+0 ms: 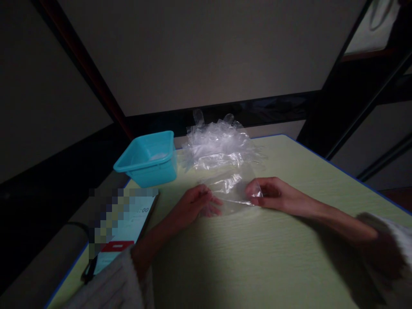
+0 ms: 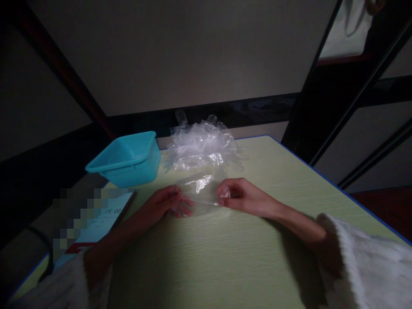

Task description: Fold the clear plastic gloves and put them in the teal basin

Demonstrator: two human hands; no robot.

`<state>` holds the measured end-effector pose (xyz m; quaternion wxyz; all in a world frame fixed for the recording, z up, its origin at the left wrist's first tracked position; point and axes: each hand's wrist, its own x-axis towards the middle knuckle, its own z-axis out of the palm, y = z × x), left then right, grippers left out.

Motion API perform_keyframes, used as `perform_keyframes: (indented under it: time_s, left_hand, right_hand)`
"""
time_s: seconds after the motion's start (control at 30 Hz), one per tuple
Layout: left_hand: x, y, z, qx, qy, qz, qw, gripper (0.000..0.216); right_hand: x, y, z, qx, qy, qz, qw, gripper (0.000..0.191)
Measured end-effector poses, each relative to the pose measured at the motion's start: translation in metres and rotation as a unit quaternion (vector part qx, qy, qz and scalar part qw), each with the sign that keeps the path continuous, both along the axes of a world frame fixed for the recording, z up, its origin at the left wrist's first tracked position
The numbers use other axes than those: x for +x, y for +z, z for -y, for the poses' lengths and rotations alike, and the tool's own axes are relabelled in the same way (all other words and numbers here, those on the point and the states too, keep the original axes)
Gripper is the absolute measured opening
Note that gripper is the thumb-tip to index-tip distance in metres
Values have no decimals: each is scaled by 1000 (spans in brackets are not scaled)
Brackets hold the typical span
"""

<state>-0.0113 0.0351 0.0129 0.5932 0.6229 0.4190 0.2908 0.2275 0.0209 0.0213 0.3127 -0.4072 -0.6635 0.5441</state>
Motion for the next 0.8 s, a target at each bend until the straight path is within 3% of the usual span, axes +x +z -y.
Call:
perform_keyframes:
  time_s: [0.27, 0.47, 0.8]
  left_hand:
    - [2, 6, 2, -33, 19, -20, 999, 24]
    - [1, 6, 2, -11, 52, -55, 997, 20]
    - [-7, 4, -4, -4, 59, -77, 995, 26]
  right_hand:
    - [-4, -7, 0, 11, -13, -1, 1000, 33]
    - [-3, -10, 0, -12, -4, 10, 1000, 34]
    - [-6, -12, -1, -44, -43, -17, 998, 31]
